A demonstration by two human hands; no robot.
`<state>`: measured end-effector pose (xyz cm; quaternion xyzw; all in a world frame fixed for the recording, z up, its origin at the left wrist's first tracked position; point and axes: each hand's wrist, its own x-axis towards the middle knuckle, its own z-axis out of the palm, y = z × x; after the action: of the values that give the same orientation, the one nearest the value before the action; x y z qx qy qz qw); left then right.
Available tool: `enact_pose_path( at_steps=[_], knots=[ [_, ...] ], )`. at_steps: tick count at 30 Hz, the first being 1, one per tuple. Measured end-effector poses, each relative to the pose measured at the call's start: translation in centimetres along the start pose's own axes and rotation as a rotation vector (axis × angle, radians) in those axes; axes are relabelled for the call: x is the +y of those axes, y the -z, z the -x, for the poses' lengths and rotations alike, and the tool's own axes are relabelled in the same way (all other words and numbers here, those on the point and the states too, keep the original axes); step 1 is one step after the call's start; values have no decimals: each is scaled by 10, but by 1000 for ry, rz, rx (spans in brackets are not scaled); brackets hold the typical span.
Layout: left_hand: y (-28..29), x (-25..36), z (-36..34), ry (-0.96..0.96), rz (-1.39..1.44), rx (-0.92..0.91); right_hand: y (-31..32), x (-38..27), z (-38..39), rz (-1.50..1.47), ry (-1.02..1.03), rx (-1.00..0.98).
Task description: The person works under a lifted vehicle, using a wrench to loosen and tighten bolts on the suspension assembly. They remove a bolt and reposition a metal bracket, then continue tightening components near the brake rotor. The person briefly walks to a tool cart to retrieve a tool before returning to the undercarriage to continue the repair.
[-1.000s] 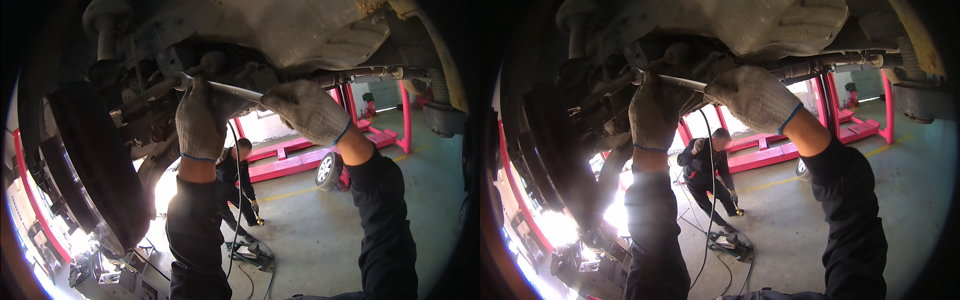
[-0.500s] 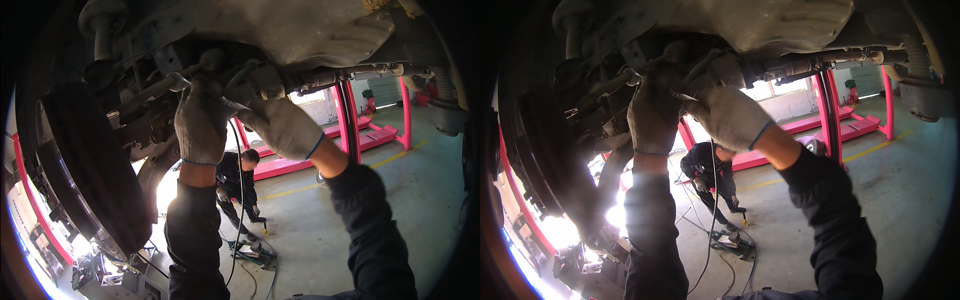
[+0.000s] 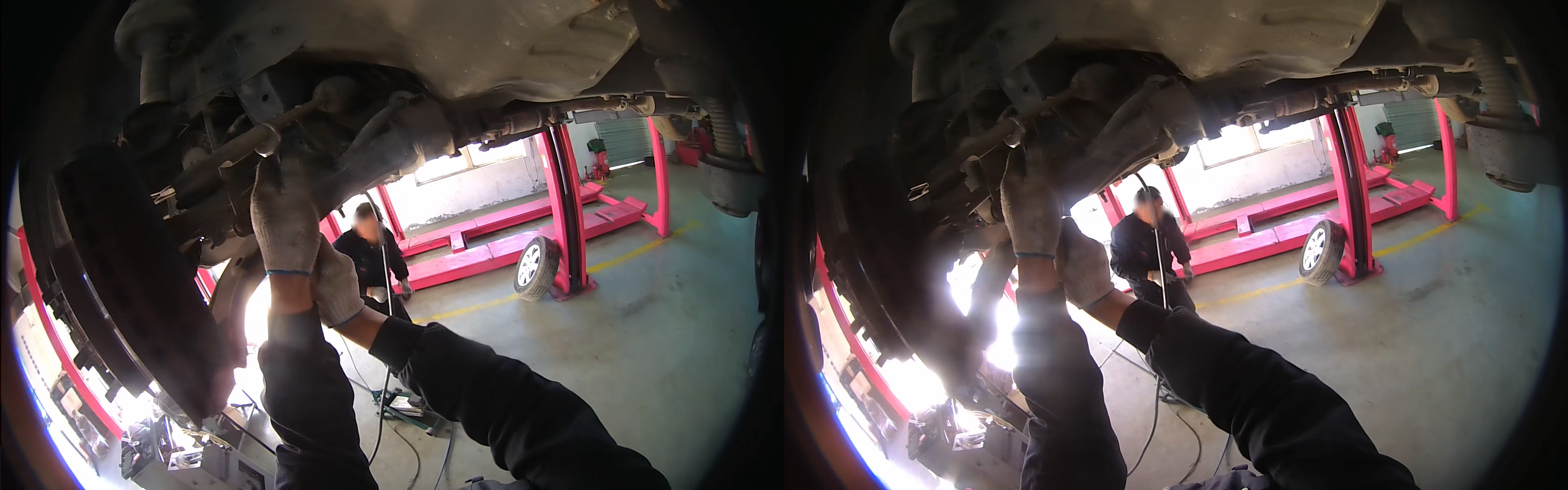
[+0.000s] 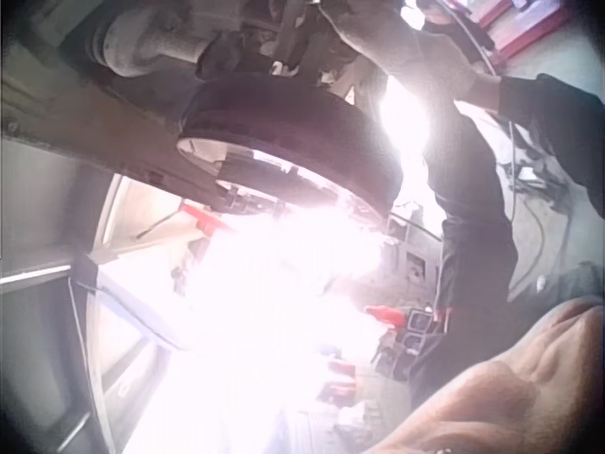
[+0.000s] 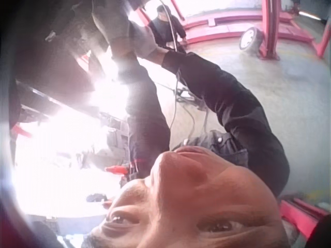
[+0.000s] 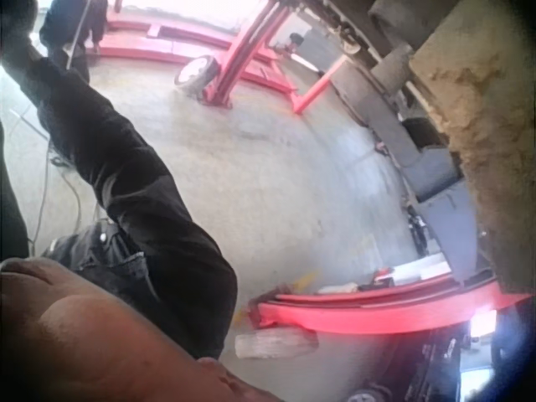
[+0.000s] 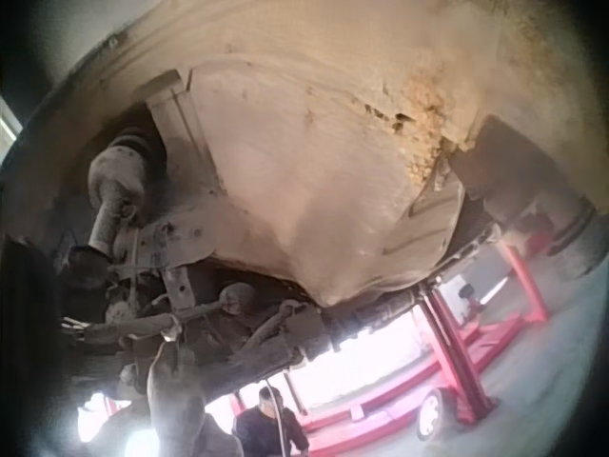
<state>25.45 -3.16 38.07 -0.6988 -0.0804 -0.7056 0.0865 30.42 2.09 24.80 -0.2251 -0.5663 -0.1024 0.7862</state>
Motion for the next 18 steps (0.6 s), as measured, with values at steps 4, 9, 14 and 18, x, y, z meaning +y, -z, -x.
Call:
enact_pose_path(
  at_steps=[4, 9, 14, 18],
  knots=[
    [-7, 10, 18, 641, 522, -212, 60, -10, 5, 458, 215, -147],
    [-13, 27, 19, 117, 222, -144, 148, -79, -43, 432, 108, -404],
    [-10, 38, 7, -257, -330, -116, 201, -110, -100, 466, 59, -651],
    [-19, 48, -3, -211, -70, -66, 216, -178, -155, 725, 14, -790]
  ],
)
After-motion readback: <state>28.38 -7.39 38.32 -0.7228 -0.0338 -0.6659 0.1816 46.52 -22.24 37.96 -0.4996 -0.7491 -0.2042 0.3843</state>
